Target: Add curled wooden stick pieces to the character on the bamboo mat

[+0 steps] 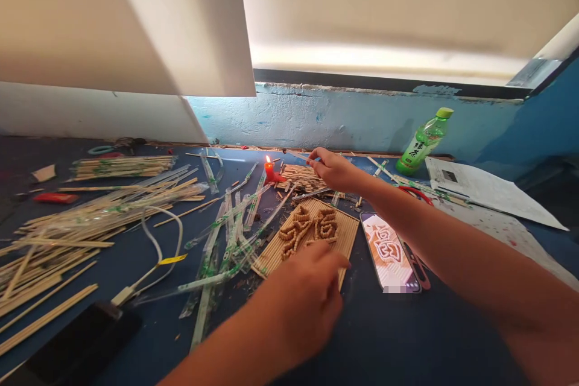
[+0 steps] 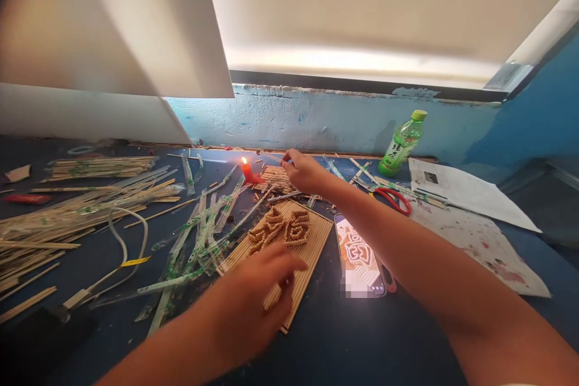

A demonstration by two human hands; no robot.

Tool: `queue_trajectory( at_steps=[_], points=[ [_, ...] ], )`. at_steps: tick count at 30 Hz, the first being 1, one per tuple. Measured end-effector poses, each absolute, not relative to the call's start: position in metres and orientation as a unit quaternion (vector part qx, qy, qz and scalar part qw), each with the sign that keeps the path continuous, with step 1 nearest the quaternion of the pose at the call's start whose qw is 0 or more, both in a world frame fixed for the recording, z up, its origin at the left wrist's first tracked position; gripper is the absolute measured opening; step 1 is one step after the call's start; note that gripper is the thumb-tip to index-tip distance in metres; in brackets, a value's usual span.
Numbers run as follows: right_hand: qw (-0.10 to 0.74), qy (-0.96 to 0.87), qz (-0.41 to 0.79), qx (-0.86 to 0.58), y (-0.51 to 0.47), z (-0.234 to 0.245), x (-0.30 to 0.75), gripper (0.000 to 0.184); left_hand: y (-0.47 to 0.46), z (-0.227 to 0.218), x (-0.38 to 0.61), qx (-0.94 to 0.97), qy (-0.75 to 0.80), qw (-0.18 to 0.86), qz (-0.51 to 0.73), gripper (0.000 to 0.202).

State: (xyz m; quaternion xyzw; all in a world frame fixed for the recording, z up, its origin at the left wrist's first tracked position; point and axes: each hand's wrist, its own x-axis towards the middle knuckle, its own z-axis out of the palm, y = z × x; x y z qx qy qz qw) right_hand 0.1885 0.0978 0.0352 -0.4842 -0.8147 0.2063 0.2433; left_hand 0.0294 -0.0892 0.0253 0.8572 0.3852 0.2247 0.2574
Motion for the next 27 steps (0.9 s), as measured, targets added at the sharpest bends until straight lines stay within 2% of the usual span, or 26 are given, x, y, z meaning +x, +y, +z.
queue_trajectory(
  at_steps=[3, 10, 15, 24, 26, 27],
  points=[
    [0.251, -0.808, 0.231, -0.481, 0.092, 0.036, 0.198, 0.018, -0.110, 0.015, 0.062, 0.916, 0.318, 0.222, 0.100, 0.054],
    [0.246, -0.808, 0.238, -0.480, 0.096, 0.028, 0.191, 0.016, -0.119, 0.004, 0.114, 0.949, 0.301, 0.087, 0.028, 0.080],
    [0.237, -0.818, 0.234, -0.468, 0.101, 0.025, 0.186, 0.016, -0.114, -0.002, 0.129, 0.941, 0.329, 0.082, 0.011, 0.067],
    [0.240, -0.823, 0.221, -0.464, 0.101, 0.025, 0.182, 0.018, -0.119, -0.002, 0.128, 0.941, 0.330, 0.057, 0.042, 0.061],
    [0.238, -0.823, 0.221, -0.466, 0.102, 0.024, 0.182, 0.018, -0.125, -0.003, 0.125, 0.945, 0.318, 0.038, 0.070, 0.049],
    [0.237, -0.824, 0.220, -0.466, 0.103, 0.024, 0.182, 0.018, -0.129, -0.005, 0.123, 0.948, 0.304, 0.029, 0.090, 0.036]
  ],
)
